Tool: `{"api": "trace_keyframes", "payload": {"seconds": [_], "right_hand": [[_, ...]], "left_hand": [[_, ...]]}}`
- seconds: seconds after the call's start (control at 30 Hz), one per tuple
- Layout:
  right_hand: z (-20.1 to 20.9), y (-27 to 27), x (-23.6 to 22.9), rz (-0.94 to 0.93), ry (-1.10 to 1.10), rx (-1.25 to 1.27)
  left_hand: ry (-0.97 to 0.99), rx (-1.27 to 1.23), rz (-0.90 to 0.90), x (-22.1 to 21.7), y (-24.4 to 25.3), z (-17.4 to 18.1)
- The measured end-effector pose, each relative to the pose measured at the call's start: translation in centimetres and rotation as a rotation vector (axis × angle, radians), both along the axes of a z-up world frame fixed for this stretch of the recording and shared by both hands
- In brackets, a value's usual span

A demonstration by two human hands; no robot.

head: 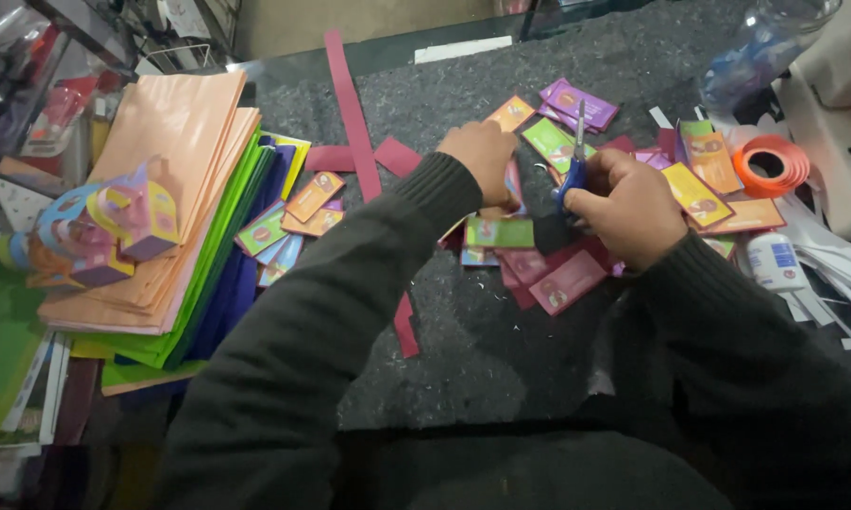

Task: Cutting and sorting small colorful paper cards using scissors.

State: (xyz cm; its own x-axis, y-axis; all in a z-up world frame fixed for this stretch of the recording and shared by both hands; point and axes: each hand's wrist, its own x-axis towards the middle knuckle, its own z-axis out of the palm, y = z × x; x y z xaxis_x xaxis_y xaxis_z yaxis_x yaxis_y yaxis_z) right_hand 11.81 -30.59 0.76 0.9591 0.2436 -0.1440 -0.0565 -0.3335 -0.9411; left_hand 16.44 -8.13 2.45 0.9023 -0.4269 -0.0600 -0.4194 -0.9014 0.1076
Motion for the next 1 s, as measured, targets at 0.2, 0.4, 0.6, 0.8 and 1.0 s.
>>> {"api": "trace_keyframes", "payload": {"seconds": [0.2,0.4,0.6,0.8,1.0], "right_hand": [[-0.1,-0.3,0.2,0.01,-0.031,0.013],[1.2,-1.0,-0.1,-0.003,-0.077,0.096],[1.9,-0.8,-0.8,-0.092,-0.181,0.137],[2.0,-0.3,-1.8,-0.016,-0.13,0.139],[1.7,1.4,-3.7,0.231,0.0,0.171]], "left_hand": [[0.073,-0.161,0.031,2.3,1.9,-3.5],[0.404,-0.857,0.218,0.1,6.1,0.2],[0.096,-1.543,0.225,-1.5,9.7,-3.2],[0.105,-1.971,0.419,-6.2,9.1,-1.6],[0.121,-2.036,0.347,-9.9,8.9,-3.5]]}}
